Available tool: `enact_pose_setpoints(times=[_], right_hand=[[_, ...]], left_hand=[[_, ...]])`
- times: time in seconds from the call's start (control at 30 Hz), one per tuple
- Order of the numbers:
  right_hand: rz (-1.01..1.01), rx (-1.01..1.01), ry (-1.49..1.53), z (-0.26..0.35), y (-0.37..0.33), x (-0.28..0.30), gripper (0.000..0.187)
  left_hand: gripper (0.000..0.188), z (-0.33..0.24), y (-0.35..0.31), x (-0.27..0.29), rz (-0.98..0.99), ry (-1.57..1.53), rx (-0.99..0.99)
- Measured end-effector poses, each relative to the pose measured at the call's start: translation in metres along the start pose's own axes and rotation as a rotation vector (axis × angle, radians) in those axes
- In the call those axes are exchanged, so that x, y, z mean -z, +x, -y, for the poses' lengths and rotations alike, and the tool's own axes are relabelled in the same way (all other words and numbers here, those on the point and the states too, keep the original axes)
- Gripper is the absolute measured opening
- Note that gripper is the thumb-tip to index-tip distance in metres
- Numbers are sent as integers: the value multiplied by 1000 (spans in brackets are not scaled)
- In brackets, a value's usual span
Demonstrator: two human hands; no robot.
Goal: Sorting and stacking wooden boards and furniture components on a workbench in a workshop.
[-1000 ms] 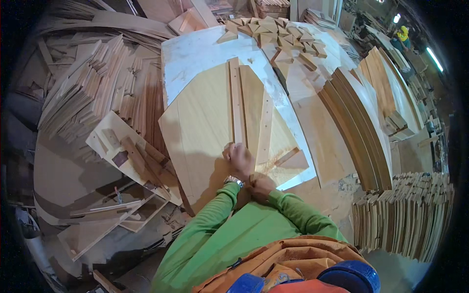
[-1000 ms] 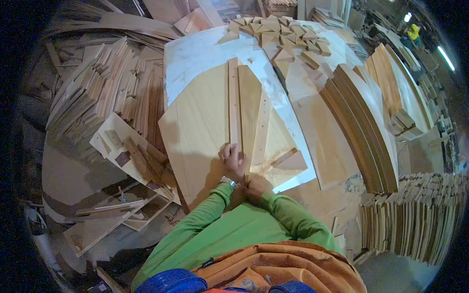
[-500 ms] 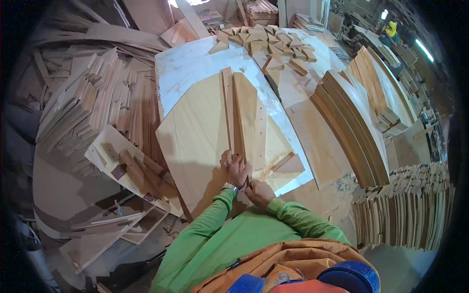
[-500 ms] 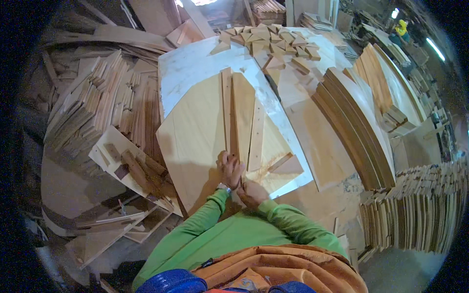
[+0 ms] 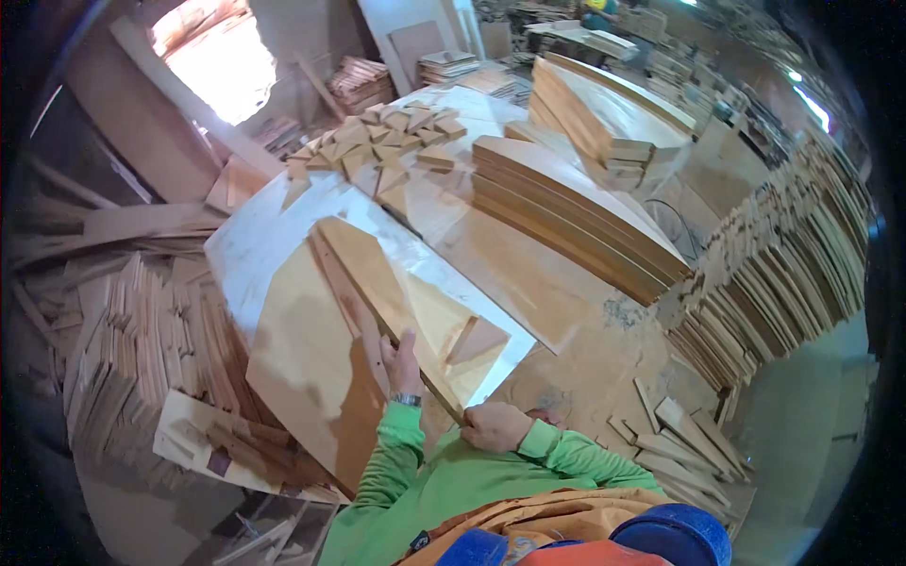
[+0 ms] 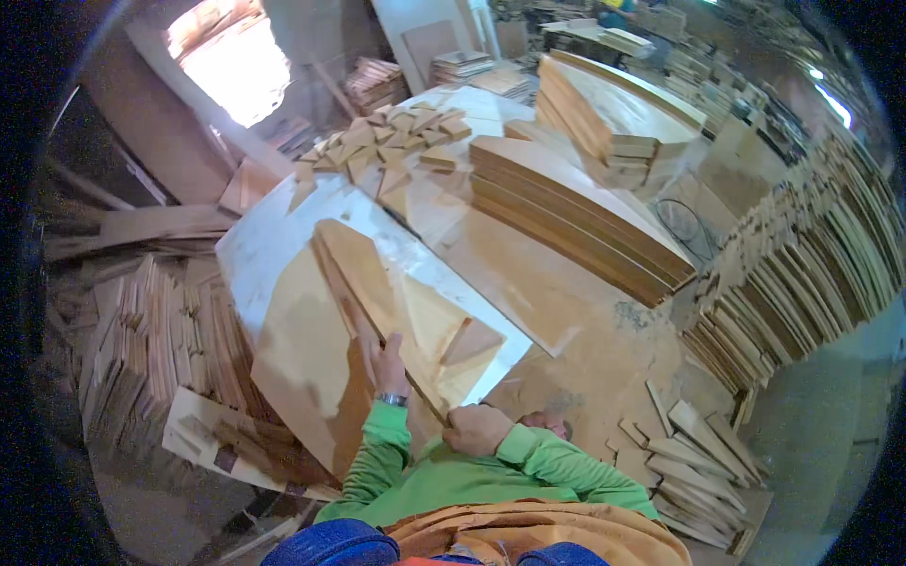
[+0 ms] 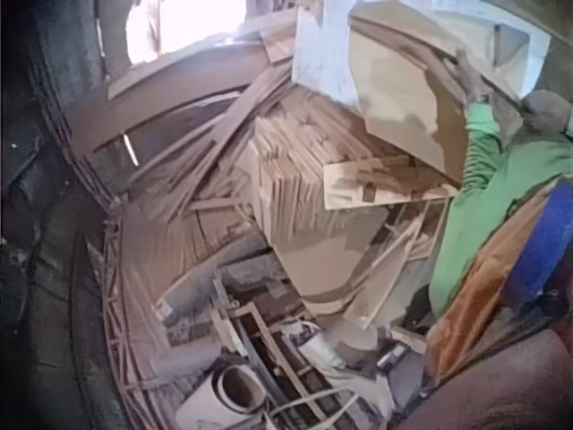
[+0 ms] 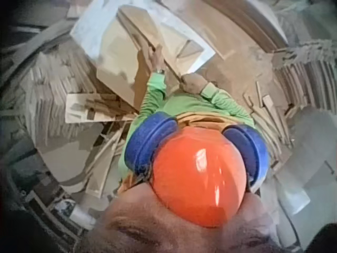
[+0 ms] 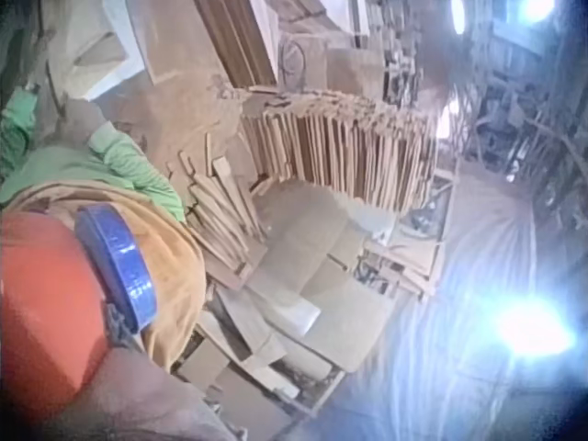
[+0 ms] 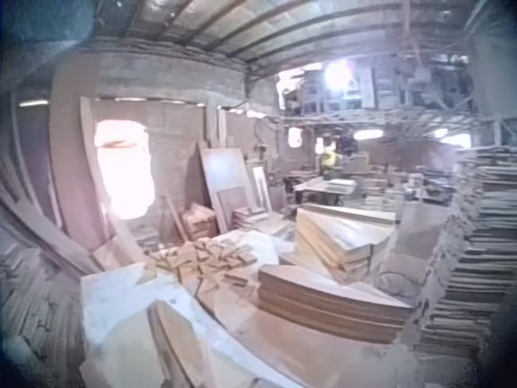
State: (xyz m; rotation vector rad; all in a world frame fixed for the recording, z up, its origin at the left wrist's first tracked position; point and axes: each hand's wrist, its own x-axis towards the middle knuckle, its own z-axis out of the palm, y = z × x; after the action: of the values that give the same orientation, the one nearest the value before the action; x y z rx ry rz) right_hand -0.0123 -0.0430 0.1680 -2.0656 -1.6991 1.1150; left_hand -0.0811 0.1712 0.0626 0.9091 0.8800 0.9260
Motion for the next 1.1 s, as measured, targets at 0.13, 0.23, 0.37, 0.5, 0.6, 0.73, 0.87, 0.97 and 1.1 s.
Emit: enact_pose_setpoints(times=[0.13, 0.23, 0.37, 0.5, 0.6, 0.73, 0.87, 0.97, 1.1], right_hand=[[-406, -70, 134, -39, -17, 10, 34], [-583, -150, 237, -51, -36, 42, 37], [-902, -54, 326, -115, -66, 68, 47], [-930, -235, 241, -157, -135, 139, 41], [-1033, -226, 158, -204, -176, 199, 37], [-982, -189, -180, -283, -210, 285, 40], [-982, -12, -333, -374, -192, 331, 28], [-858, -86, -56, -408, -177, 340, 27], [-748, -225, 112, -396, -175, 360, 27]], left_hand=[[48, -14, -33, -66, 135, -11, -78], [42, -51, -63, -132, 211, -14, -49], [46, -38, -59, -202, 502, 35, -119], [42, -23, -61, -292, 703, 80, -76], [49, -3, -50, -371, 860, 345, -289], [59, 33, -39, -467, 778, 484, -483], [88, 69, -27, -521, 568, 881, -466], [90, 91, -29, -532, 494, 1045, -577], [90, 107, -27, -538, 501, 1077, -634]])
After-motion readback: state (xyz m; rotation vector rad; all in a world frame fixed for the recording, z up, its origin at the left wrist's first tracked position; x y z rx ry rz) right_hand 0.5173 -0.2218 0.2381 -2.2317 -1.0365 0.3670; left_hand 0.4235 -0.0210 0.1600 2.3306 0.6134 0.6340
